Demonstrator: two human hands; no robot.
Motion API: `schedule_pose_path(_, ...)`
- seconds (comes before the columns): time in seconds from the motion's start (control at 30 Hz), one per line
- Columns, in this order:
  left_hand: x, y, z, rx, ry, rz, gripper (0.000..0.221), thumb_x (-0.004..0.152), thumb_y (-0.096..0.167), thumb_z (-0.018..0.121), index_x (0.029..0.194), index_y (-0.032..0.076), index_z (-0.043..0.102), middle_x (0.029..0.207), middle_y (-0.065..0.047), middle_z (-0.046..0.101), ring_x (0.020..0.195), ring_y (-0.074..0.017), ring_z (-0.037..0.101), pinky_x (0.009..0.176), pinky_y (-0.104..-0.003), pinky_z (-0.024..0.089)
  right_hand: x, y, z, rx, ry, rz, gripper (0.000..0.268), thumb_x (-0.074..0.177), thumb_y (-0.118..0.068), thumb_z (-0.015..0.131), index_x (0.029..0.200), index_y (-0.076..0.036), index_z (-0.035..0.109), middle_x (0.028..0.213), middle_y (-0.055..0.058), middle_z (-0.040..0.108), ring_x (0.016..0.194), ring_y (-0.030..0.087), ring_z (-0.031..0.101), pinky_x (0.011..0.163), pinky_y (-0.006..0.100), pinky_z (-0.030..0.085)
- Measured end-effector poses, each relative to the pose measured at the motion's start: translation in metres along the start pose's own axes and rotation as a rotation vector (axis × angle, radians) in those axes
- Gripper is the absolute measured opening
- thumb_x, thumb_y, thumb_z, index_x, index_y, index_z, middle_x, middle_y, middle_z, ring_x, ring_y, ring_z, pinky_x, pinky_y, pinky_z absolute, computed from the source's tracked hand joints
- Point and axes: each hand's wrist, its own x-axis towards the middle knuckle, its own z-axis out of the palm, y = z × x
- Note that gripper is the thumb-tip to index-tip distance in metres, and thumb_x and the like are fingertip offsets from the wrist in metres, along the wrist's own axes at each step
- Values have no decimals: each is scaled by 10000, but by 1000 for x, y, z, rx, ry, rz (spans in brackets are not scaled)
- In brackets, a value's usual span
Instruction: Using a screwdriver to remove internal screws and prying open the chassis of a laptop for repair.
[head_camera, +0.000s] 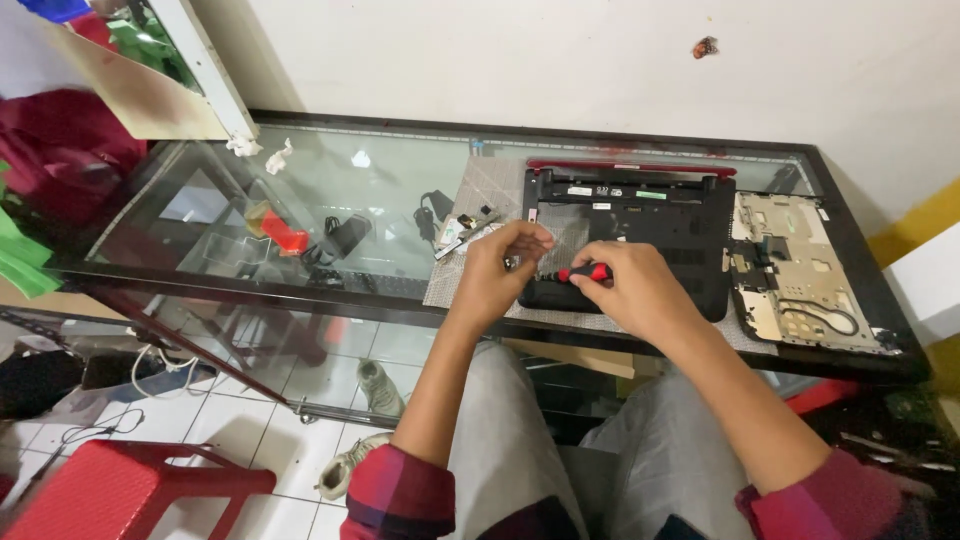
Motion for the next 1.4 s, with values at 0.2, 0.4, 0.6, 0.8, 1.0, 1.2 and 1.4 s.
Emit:
schedule_pose_path(0.2, -3, -1, 3, -15, -58, 0, 333, 801, -147, 680, 1080, 30, 724, 942, -138, 768, 945, -258, 753, 904, -368, 595, 12, 1, 10, -169, -43, -47, 214, 942, -198, 704, 1056, -25, 755, 922, 235, 761, 899, 402, 746, 697, 446, 628)
schedule_pose_path(0.4, -5, -5, 1, 61, -137, -1, 402, 759, -53, 802, 1136, 60, 720, 993, -157, 754, 998, -313, 736, 923, -428, 589, 20, -26, 20, -371, -61, -58, 349, 1029, -294, 558, 994, -1, 744, 766, 225, 737, 748, 388, 749, 637, 475, 588)
schedule_pose_path(0.6, -7, 9, -3, 112, -168, 1, 652, 719, -22, 856, 1314, 56, 602, 1091, -229, 729, 1086, -422, 703, 977, -521, 551, 19, -44, 8, -293, -69, -95, 318, 1056, -273, 438, 1065, 9, 584, 751, 240, 715, 726, 421, 749, 604, 489, 581)
schedule_pose_path(0.8, -4, -14, -9, 112, -97, 36, 434, 818, -27, 801, 1205, 69, 629, 969, -158, 768, 953, -326, 761, 899, -439, 583, 9, -49, -21, -107, -175, -283, 386, 985, -185, 586, 1299, 30, 520, 1209, 321, 605, 1010, 559, 679, 770, 586, 582)
schedule_pose_path(1.0, 0, -10, -10, -110, -223, -8, 474, 856, -84, 773, 1285, 10, 598, 1062, -250, 738, 1037, -333, 736, 964, -438, 584, 24, -6, -3, -25, 34, -590, 168, 922, 19, 723, 1081, 71, 704, 975, 239, 702, 915, 446, 712, 743, 462, 598)
schedule_pose_path(1.2, 3, -3, -10, -17, -238, 45, 401, 819, -76, 791, 1182, 54, 682, 1027, -164, 762, 1007, -288, 746, 919, -396, 606, 35, 21, 22, -138, 252, -558, 226, 926, -151, 836, 935, -15, 656, 769, 119, 618, 711, 343, 685, 591, 391, 548)
schedule_pose_path(1.4, 3, -1, -15, 251, -231, 264, 151, 891, 66, 790, 1024, 87, 721, 935, -28, 721, 816, -159, 634, 729, -290, 486, 26, 17, 22, -326, 263, -364, 583, 1043, -549, 776, 803, -85, 517, 730, 50, 506, 620, 251, 474, 544, 403, 364)
